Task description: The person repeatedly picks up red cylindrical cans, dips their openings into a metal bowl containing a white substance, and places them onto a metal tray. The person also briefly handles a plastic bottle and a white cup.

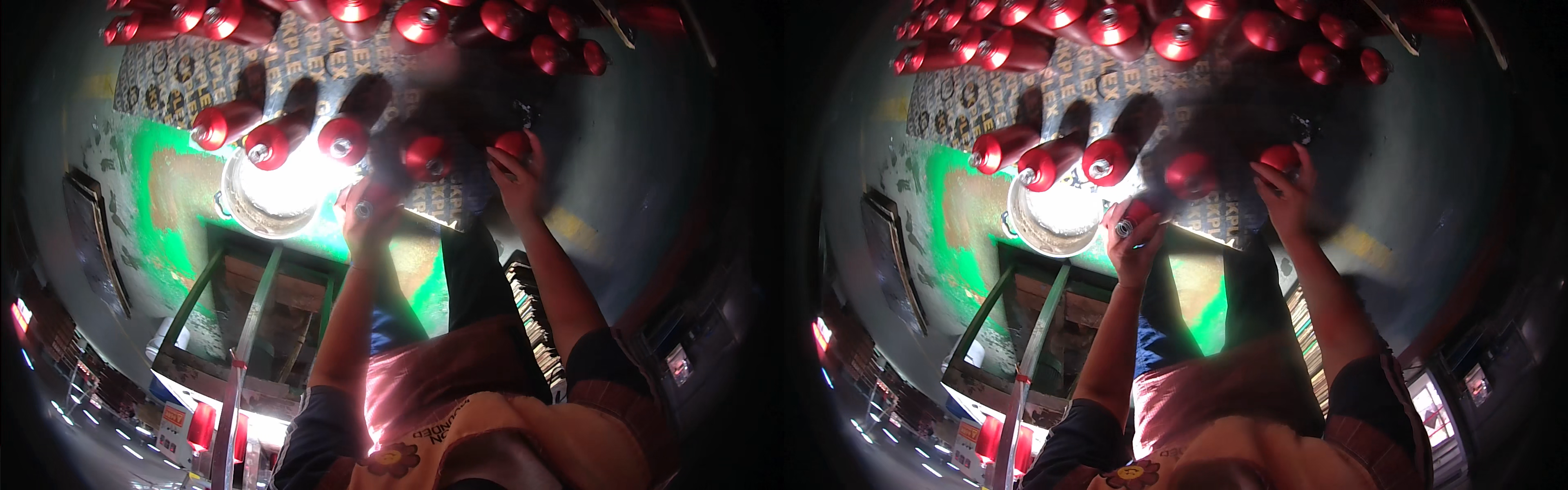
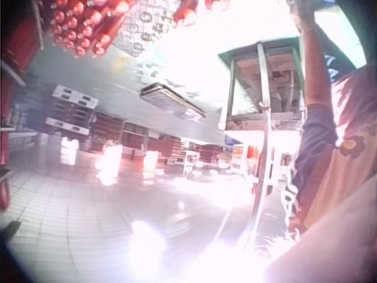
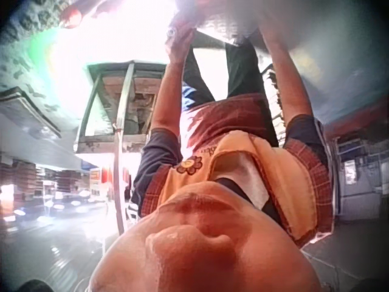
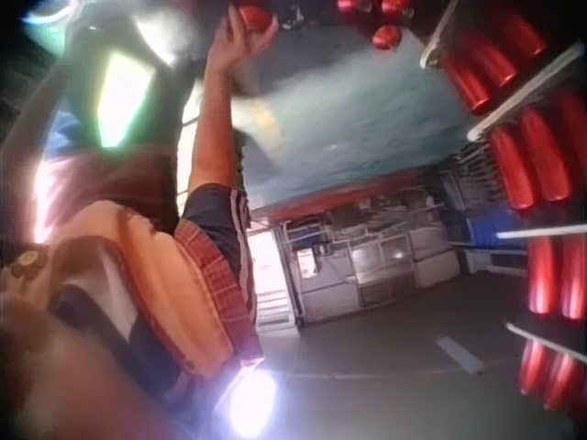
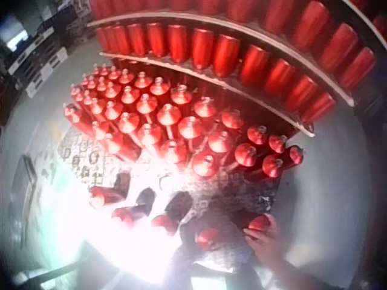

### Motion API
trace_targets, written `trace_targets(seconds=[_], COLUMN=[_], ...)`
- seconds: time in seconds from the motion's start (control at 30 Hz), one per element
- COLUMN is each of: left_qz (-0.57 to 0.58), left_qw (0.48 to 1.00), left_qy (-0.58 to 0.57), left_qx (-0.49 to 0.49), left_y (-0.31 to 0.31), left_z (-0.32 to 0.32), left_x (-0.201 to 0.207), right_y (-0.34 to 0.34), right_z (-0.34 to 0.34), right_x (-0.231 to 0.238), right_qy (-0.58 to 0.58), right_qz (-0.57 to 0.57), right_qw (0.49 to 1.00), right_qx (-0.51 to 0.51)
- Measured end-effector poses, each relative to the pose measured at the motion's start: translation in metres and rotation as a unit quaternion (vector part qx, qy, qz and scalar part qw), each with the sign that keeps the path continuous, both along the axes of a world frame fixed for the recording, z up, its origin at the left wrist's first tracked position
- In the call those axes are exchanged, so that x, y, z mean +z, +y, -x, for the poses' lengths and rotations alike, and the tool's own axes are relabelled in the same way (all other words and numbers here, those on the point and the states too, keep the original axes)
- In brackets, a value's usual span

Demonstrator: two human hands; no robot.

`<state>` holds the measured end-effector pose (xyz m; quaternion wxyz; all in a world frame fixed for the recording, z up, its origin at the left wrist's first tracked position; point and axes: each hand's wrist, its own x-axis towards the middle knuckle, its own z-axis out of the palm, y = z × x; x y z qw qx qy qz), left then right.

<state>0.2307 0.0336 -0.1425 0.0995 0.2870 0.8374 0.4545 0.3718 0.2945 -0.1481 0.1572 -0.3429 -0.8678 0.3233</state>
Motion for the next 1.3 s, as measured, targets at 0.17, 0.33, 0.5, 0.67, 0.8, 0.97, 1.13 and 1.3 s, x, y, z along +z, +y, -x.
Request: trace_targets(seconds=[0.17,0.33,0.5,0.67,0.8,0.97,1.13,1.3], left_qz=[0.151,0.116,0.035,0.098,0.063,0.037,-0.093,-0.309], left_qw=[0.988,0.993,0.999,0.984,0.981,0.994,0.992,0.859], left_qy=[-0.002,0.023,0.016,0.13,0.178,0.101,-0.081,-0.396], left_qx=[0.036,-0.01,-0.012,-0.069,-0.035,-0.021,-0.016,0.098], left_y=[0.02,0.026,0.105,0.223,0.253,0.226,0.082,-0.068], left_z=[-0.037,-0.035,0.043,0.13,0.149,0.146,0.146,0.136], left_x=[-0.003,0.049,0.072,0.007,-0.02,0.025,0.104,0.122], right_y=[0.006,0.042,0.136,0.183,0.187,0.194,0.18,0.076], right_z=[-0.009,-0.011,0.039,0.099,0.097,0.083,0.038,0.064], right_x=[-0.005,0.036,0.044,-0.005,-0.031,0.018,0.141,0.172], right_qy=[-0.019,-0.016,0.006,0.025,0.034,0.156,0.177,0.182], right_qz=[-0.048,-0.047,-0.083,-0.116,-0.107,-0.033,-0.046,0.361], right_qw=[0.998,0.996,0.996,0.991,0.992,0.985,0.964,0.88], right_qx=[0.046,0.072,0.018,0.061,0.05,0.071,0.195,0.249])
